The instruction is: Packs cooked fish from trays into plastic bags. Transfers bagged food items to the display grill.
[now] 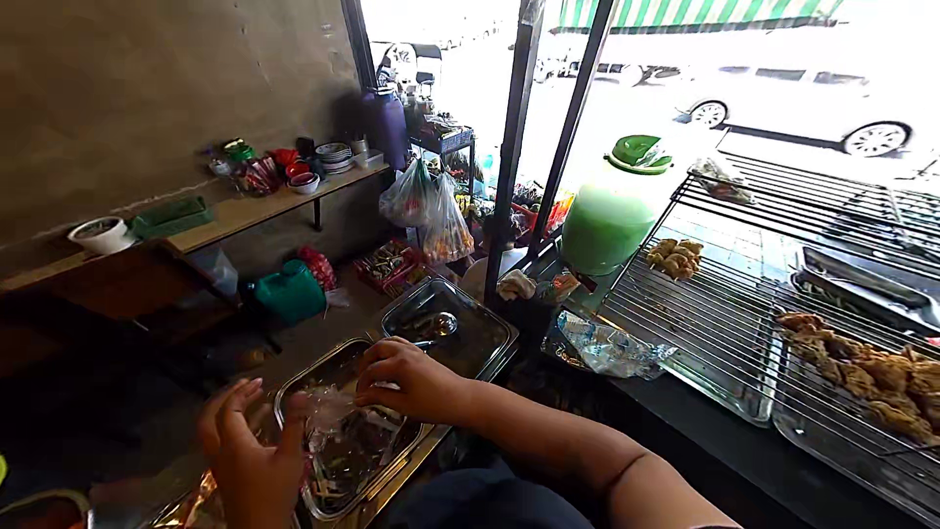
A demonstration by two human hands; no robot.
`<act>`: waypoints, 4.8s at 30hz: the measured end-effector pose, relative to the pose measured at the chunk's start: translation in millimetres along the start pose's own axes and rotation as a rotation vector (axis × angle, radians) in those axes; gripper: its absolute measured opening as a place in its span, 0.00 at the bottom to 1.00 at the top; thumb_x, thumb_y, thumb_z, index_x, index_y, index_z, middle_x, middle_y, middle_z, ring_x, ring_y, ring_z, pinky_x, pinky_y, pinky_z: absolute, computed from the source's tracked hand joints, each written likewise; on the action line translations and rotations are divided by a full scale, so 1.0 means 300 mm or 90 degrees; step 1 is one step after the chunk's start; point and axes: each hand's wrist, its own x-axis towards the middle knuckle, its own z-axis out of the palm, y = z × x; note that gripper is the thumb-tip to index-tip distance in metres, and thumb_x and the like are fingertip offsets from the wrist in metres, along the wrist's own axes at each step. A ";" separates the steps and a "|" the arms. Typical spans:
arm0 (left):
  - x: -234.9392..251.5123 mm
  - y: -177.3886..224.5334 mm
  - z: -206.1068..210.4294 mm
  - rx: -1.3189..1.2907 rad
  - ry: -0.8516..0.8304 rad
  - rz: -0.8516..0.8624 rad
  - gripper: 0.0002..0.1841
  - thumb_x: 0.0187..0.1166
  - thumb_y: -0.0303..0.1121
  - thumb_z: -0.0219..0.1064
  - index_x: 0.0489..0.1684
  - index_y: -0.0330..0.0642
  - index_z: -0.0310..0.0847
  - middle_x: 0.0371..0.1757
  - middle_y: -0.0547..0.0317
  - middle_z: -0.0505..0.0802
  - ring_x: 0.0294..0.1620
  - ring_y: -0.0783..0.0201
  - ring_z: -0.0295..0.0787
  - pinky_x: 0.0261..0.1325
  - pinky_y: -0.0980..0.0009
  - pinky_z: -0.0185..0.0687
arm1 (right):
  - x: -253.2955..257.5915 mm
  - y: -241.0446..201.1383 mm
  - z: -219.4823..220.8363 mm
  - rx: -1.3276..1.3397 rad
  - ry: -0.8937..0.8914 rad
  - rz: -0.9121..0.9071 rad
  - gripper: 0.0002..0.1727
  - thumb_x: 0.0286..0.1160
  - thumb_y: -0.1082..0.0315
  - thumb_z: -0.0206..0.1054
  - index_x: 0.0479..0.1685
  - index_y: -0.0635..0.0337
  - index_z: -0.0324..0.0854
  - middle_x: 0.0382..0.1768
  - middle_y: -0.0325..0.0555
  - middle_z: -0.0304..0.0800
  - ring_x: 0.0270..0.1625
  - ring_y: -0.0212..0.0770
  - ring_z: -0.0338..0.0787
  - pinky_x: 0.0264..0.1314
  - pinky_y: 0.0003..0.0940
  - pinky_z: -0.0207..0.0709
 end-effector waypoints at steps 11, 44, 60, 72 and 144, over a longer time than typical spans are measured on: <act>0.039 0.111 0.128 -0.177 -0.317 -0.037 0.29 0.77 0.42 0.73 0.76 0.43 0.75 0.38 0.68 0.92 0.35 0.78 0.87 0.43 0.80 0.85 | -0.096 0.013 -0.108 0.093 0.037 0.179 0.17 0.84 0.61 0.68 0.55 0.69 0.85 0.45 0.51 0.93 0.50 0.37 0.91 0.61 0.35 0.83; 0.095 0.277 0.440 -0.677 -0.842 -0.329 0.25 0.85 0.35 0.64 0.79 0.39 0.65 0.47 0.54 0.94 0.44 0.64 0.95 0.54 0.67 0.91 | -0.481 -0.137 -0.374 -0.101 0.068 0.122 0.13 0.84 0.64 0.68 0.43 0.66 0.92 0.52 0.50 0.94 0.60 0.39 0.91 0.68 0.33 0.82; 0.452 1.103 1.135 -0.156 -0.322 0.445 0.20 0.81 0.32 0.70 0.71 0.37 0.83 0.67 0.41 0.89 0.66 0.45 0.87 0.69 0.47 0.82 | -0.733 -0.418 -1.648 -0.618 0.265 0.297 0.15 0.91 0.66 0.57 0.52 0.63 0.89 0.53 0.52 0.92 0.59 0.42 0.89 0.70 0.50 0.79; 0.629 1.391 1.543 -0.168 -0.430 0.479 0.31 0.87 0.28 0.61 0.92 0.49 0.59 0.55 0.36 0.93 0.53 0.40 0.93 0.63 0.42 0.84 | -0.801 -0.194 -2.040 -0.589 0.211 0.281 0.15 0.88 0.61 0.61 0.51 0.60 0.92 0.58 0.49 0.93 0.67 0.38 0.88 0.77 0.40 0.76; 0.539 1.456 1.492 -0.351 -0.673 -0.108 0.37 0.91 0.62 0.42 0.82 0.38 0.68 0.71 0.39 0.84 0.68 0.49 0.85 0.68 0.51 0.79 | -0.628 0.159 -1.903 -0.415 -0.078 0.491 0.22 0.92 0.55 0.58 0.63 0.63 0.88 0.82 0.55 0.74 0.84 0.53 0.73 0.85 0.54 0.63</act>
